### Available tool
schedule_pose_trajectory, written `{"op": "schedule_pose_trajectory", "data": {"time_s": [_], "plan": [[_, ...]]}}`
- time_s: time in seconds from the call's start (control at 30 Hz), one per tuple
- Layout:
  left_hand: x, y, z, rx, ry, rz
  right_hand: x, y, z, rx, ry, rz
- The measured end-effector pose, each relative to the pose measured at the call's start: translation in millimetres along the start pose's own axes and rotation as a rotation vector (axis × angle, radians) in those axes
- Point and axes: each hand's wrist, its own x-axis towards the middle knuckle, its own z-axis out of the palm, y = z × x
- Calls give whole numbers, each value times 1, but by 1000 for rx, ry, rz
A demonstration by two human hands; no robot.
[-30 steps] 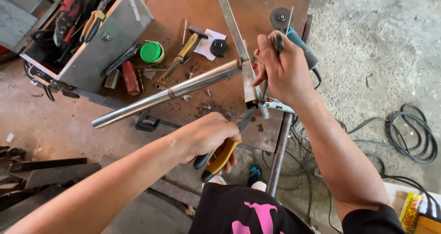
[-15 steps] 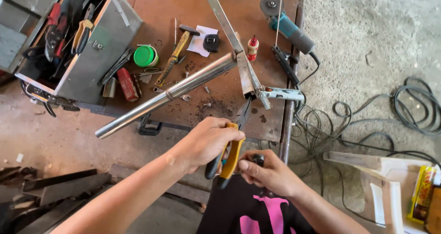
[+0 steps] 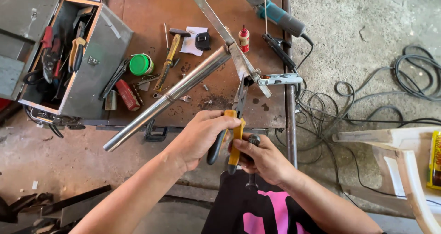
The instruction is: Assembling and welding metal pipes and bars on a workbench.
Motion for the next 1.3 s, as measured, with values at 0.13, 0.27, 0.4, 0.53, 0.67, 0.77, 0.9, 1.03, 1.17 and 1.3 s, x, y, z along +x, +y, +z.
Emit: {"op": "schedule_pose_trajectory", "data": {"time_s": [0.13, 0.27, 0.4, 0.53, 0.67, 0.77, 0.9, 1.03, 1.17, 1.3], "plan": [[4, -17, -5, -24, -117, -30, -5, -2, 11, -38, -22, -106], [12, -36, -12, -125, -185, -104, -8, -3, 24, -72, 16, -87], [-5, -27, -3, 367, 158, 293, -13, -5, 31, -125, 62, -52], [-20, -24, -1, 531, 100, 106, -13, -6, 28, -134, 70, -65], [-13, -49, -14, -170, -59, 119, -14, -15, 30, -193, 64, -38], [-12, -37, -6, -323, -85, 143, -15, -14, 27, -122, 40, -20], [-18, -12, 19, -399, -39, 43, -21, -24, 29, 151, 16, 16], [-5, -27, 7, -413, -88, 89, -26, -39, 8, -85, 25, -13], [-11, -21, 5, -336, 37, 43, -12, -82, -22, -595, 408, -125], [-18, -7, 18, -368, 61, 32, 32, -125, -43, -639, 555, -331]]}}
